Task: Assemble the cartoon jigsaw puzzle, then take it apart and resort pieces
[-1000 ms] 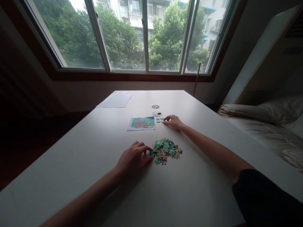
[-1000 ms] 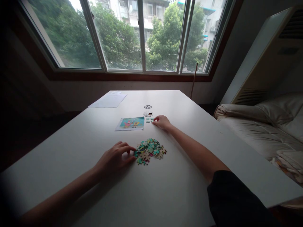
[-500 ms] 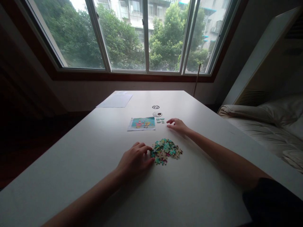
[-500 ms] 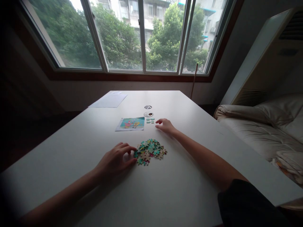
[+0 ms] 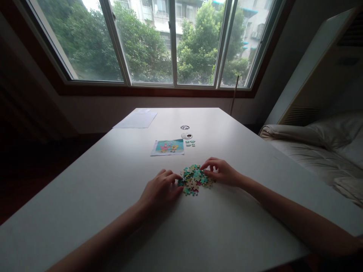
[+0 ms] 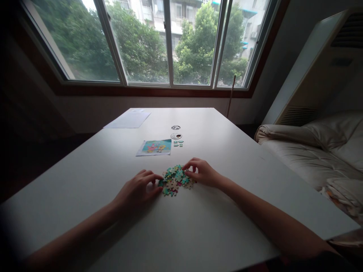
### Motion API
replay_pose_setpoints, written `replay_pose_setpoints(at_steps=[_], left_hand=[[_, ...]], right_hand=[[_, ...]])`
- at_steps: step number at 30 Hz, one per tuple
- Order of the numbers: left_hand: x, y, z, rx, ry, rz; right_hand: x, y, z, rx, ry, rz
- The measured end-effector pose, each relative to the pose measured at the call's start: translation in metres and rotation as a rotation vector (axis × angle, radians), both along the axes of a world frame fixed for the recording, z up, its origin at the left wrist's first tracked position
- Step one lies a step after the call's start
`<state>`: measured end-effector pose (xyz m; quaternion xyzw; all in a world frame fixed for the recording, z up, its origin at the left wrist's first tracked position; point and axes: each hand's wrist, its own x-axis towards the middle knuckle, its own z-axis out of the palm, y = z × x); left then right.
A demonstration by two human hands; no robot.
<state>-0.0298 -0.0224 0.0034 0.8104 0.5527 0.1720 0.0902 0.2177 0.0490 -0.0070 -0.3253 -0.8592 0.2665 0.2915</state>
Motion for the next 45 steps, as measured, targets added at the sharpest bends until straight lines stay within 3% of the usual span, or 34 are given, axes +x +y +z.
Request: replay_pose_setpoints(at_steps=[12,25,45], left_hand=[[-0.007,0.005,0.0,0.017,-0.035,-0.172],[-0.014,0.009,-0.009,-0.002,-0.037,-0.08],[-0.005,0.006,-0.001,0.04,-0.207,-0.099]], right_hand=[[-0.005,-0.001,-0.014,-0.032,0.036,-0.006],[-0.003,0.0,-0.016,-0.054,0.046,0.004],[-0.003,0.001,-0.017,-0.037,0.039,0.002]])
